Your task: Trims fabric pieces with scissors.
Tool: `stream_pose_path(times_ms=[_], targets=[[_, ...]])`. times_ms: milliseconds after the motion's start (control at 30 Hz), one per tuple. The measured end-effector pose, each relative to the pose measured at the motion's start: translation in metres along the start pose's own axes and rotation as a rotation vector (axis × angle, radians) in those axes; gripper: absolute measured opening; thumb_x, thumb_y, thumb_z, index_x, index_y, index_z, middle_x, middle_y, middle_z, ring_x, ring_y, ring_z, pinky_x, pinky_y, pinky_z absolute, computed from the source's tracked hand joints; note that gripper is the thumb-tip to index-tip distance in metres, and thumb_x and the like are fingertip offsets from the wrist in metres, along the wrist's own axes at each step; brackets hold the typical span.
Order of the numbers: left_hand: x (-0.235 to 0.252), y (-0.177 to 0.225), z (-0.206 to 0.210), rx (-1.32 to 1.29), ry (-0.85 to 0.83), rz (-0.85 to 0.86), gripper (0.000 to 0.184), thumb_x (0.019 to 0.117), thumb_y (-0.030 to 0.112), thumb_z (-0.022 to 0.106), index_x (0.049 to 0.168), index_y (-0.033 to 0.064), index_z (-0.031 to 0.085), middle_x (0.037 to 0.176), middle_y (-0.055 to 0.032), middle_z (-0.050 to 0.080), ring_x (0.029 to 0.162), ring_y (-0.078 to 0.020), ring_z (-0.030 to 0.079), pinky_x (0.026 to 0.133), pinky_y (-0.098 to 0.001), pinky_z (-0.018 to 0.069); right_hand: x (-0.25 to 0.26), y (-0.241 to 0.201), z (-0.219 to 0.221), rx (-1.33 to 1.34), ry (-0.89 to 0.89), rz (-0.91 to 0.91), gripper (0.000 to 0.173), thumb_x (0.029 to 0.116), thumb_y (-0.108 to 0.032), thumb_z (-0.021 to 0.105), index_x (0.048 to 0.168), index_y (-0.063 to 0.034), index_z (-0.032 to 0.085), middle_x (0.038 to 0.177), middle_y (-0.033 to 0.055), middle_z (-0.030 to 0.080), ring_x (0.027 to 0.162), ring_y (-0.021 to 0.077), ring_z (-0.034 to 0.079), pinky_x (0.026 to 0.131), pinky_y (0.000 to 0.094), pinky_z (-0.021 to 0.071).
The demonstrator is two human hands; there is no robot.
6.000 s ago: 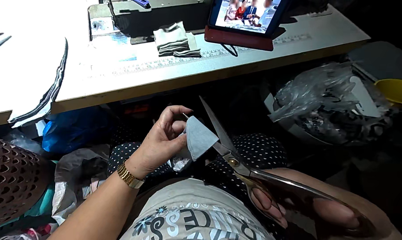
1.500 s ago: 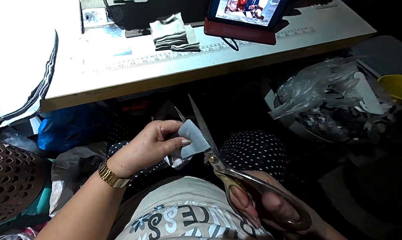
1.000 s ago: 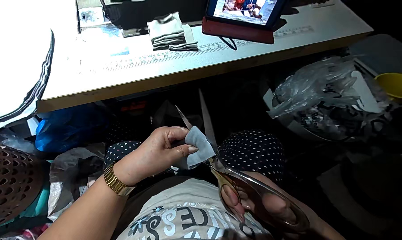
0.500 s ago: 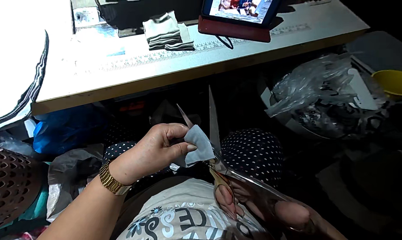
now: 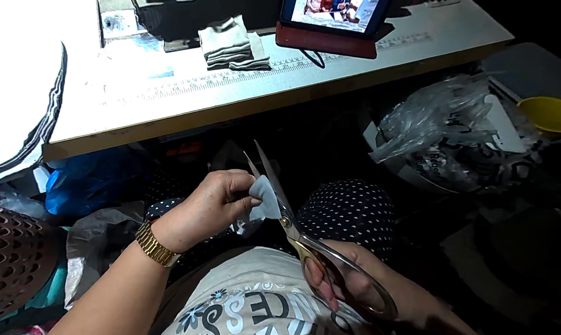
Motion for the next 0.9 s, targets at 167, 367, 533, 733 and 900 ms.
stream_pose_path(times_ms=[167,367,533,733,900], targets=[[-0.003,0.01,0.018,-0.239,-0.017,-0.039,0.009,0.0948,-0.002,0.064,0.097,-0.0001,0.073,0.094,-0.005,0.07,0.084,-0.0087,0.067,0.076,-0.0225,0.059,0.0,-0.002,0.0,0.045,-0.126,-0.012,0.074,0.0856,-0.082,0.053,0.111,-0.0128,0.062,0.092,-0.0033,0.063,0.085,0.0071,0.064,0.073,0.0218,0.0554],[-0.001,0.005,0.003,-0.014,0.035,0.011,0.008,0.0927,-0.001,0.067,0.095,0.0006,0.074,0.092,-0.0045,0.07,0.085,-0.0064,0.067,0.079,-0.0191,0.0569,0.0,0.0,0.003,0.076,0.069,-0.062,0.048,0.0925,-0.064,0.062,0.093,-0.0164,0.065,0.074,-0.0077,0.06,0.063,0.0001,0.061,0.055,0.0154,0.0526],[-0.001,-0.001,-0.001,0.157,0.086,0.031,0.007,0.0908,0.0,0.069,0.094,0.0017,0.074,0.09,-0.004,0.068,0.084,-0.0051,0.065,0.078,-0.0168,0.055,-0.001,0.002,0.004,0.059,0.1,-0.053,0.041,0.0949,-0.057,0.064,0.089,-0.0161,0.064,0.07,-0.0079,0.06,0.059,-0.001,0.06,0.052,0.0148,0.0517],[-0.005,0.006,0.02,-0.07,-0.005,-0.034,0.007,0.0935,0.0,0.067,0.094,0.001,0.074,0.091,-0.0043,0.07,0.085,-0.0076,0.067,0.078,-0.0209,0.0581,-0.002,0.008,-0.003,0.119,-0.073,-0.009,0.071,0.0858,-0.08,0.054,0.109,-0.0141,0.065,0.089,-0.0034,0.065,0.08,0.0073,0.065,0.07,0.0221,0.0556],[-0.004,0.008,0.019,-0.07,-0.023,-0.028,0.006,0.0937,0.001,0.068,0.094,0.001,0.074,0.091,-0.0039,0.07,0.083,-0.0072,0.067,0.076,-0.0203,0.0581,-0.001,0.009,-0.001,0.158,-0.038,-0.057,0.062,0.0898,-0.075,0.056,0.102,-0.0151,0.064,0.084,-0.0056,0.061,0.075,0.0046,0.063,0.067,0.0195,0.0537]])
Point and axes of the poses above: each hand's wrist, its own x-axis towards the middle knuckle, its own z-axis out of the palm, y = z × x, the point moved 5 cm from there along x, towards the middle knuckle
